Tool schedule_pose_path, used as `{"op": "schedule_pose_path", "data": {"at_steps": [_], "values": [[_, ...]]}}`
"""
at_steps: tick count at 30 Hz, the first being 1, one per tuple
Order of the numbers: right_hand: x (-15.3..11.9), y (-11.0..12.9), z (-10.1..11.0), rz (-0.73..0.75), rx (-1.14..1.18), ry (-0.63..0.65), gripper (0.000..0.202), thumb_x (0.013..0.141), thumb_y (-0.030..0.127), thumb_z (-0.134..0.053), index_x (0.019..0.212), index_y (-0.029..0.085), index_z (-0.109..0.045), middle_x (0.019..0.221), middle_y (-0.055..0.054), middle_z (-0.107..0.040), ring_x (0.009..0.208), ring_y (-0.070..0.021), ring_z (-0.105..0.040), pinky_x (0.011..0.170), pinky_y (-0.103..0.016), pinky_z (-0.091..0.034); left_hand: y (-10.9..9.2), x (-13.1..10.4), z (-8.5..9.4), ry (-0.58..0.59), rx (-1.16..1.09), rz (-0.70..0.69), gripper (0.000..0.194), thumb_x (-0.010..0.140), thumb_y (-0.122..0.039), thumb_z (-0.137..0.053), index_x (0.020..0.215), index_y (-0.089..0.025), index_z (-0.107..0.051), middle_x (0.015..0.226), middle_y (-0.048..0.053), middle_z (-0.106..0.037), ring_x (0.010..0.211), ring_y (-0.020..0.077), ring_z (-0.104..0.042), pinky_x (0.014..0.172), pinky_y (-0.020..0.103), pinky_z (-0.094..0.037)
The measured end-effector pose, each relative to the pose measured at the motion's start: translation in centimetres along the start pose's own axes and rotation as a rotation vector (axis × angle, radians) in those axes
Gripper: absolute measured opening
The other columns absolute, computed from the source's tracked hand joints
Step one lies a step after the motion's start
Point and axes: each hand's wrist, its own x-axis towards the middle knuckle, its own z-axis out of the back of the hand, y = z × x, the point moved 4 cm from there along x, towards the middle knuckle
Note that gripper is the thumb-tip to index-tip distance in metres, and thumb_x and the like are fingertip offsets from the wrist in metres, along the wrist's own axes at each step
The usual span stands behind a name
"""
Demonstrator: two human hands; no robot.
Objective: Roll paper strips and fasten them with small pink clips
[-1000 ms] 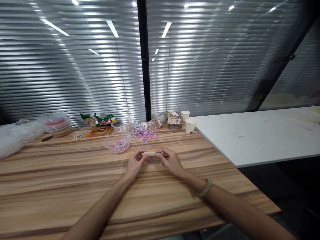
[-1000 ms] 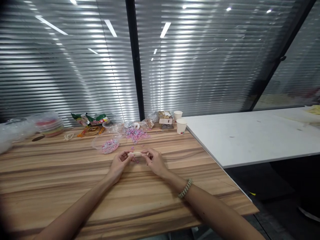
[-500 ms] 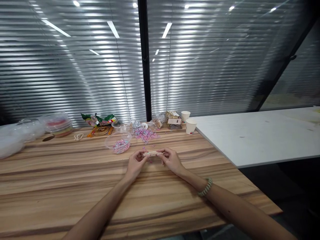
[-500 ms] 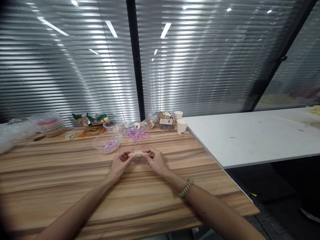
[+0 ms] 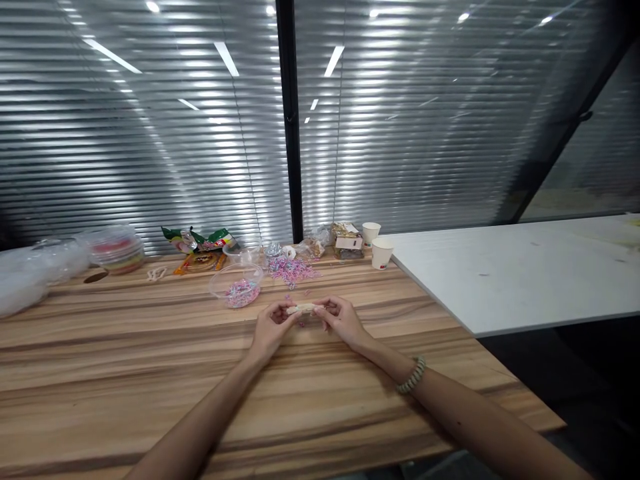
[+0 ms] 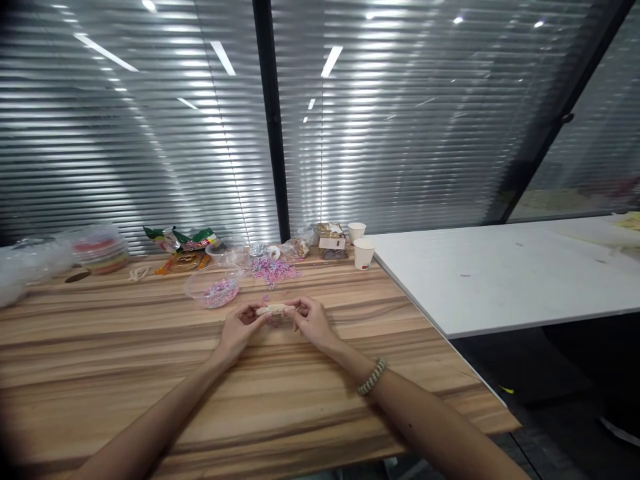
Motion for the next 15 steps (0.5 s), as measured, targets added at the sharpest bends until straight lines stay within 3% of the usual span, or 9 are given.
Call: {"op": "schedule_pose_path", "data": {"at_steps": [8, 15], "values": [[-0.27, 0.51, -0.05, 0.010, 0.018, -0.005, 0.063, 0.060, 0.060, -0.039, 0.099, 0.012, -0.045, 0.074, -0.002, -0.055, 0.045, 0.0085, -0.040, 0.045, -0.004, -0.036, 0.27, 0.02, -0.22, 0.030, -0.017, 0.011, 0.036, 0.055, -0.029, -0.068, 0.082, -0.009, -0.054, 0.077, 0.005, -0.061, 0.067, 0.0134, -0.058, 0.066, 0.024, -0.046], [-0.24, 0.50, -0.04, -0.001, 0.011, -0.006, 0.061, 0.059, 0.061, -0.039, 0.099, 0.014, -0.045, 0.079, -0.002, -0.056, 0.045, 0.0086, -0.041, 0.045, -0.004, -0.035, -0.13, -0.14, -0.12, 0.028, 0.038, 0.012, 0.036, 0.062, -0.035, -0.063, 0.084, -0.008, -0.055, 0.075, 0.006, -0.060, 0.067, 0.0132, -0.056, 0.065, 0.023, -0.044]]}}
